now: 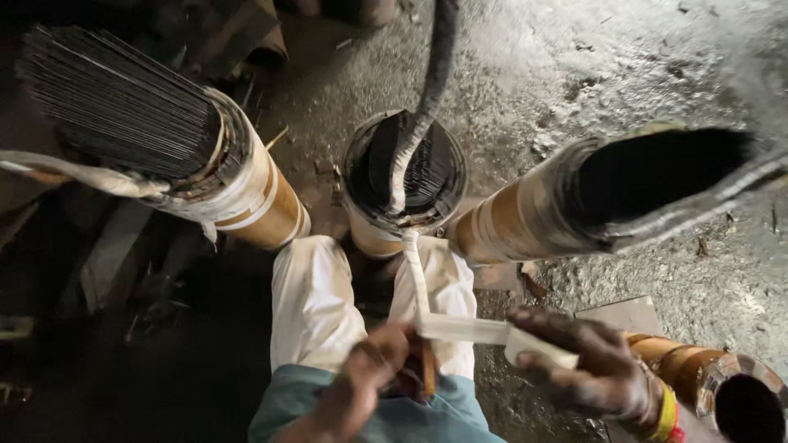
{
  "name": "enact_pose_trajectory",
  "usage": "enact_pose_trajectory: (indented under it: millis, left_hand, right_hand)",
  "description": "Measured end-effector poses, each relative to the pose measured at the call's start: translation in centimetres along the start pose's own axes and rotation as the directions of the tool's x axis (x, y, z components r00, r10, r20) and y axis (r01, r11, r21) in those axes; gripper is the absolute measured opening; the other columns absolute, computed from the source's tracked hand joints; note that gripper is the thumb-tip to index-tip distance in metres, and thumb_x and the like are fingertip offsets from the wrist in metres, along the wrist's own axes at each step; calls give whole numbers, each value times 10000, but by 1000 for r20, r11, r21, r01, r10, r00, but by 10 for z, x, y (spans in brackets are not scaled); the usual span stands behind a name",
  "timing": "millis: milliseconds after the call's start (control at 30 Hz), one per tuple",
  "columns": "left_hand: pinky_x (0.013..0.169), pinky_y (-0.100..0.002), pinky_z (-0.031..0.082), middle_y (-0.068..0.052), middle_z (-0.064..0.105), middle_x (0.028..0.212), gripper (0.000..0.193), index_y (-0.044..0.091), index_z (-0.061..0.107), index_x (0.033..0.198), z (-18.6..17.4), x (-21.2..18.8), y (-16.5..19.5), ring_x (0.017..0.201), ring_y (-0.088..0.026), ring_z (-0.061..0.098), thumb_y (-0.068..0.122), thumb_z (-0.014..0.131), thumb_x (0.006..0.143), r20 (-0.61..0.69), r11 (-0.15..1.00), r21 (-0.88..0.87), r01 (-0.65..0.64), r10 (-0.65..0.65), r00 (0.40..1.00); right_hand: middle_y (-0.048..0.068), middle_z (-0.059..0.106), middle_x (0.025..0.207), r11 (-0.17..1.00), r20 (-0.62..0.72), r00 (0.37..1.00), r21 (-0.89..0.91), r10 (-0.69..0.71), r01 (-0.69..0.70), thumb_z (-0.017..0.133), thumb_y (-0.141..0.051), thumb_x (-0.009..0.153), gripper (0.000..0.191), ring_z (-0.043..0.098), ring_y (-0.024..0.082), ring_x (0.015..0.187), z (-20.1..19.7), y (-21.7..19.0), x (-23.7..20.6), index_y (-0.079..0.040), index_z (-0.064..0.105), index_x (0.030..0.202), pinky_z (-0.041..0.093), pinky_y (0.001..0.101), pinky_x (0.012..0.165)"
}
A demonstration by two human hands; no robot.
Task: The person sits on the floor and wraps a white strip around a curved metal rod protruding from a cylindrical container. They repeatedly wind the strip, adjust its position, and continue wrapping along the rod's length.
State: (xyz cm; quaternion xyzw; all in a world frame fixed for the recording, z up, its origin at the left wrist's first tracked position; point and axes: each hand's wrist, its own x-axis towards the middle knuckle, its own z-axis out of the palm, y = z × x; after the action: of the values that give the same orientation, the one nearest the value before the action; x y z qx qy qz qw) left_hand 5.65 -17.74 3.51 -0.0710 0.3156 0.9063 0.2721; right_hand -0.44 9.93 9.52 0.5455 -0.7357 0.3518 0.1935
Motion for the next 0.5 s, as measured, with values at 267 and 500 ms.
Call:
enact_pose_trajectory:
  millis: [267, 500]
  left_hand:
    - [606, -323, 561, -101, 690, 764, 419, -15, 667, 1001, 7, -29, -34, 645, -186, 685, 396, 593, 977, -118, 989, -8, 146, -146, 982]
    - [633, -237, 483, -63, 714, 790, 399, -3, 683, 1048, 2, -33, -34, 676, -95, 640, 389, 617, 1020, -10, 990, 29, 141, -140, 990]
  right_hand:
    - [279, 615, 1322, 987, 278, 954, 81, 113, -140, 760, -120, 910, 386, 708, 416, 1155, 28, 25, -11, -149, 636, 1274, 643, 416, 875]
    - [282, 628, 1296, 962, 259, 949, 158, 177, -223, 761, -133, 884, 352, 696, 422, 1175, 59, 13, 10, -98, 676, 1223, 636, 421, 893]
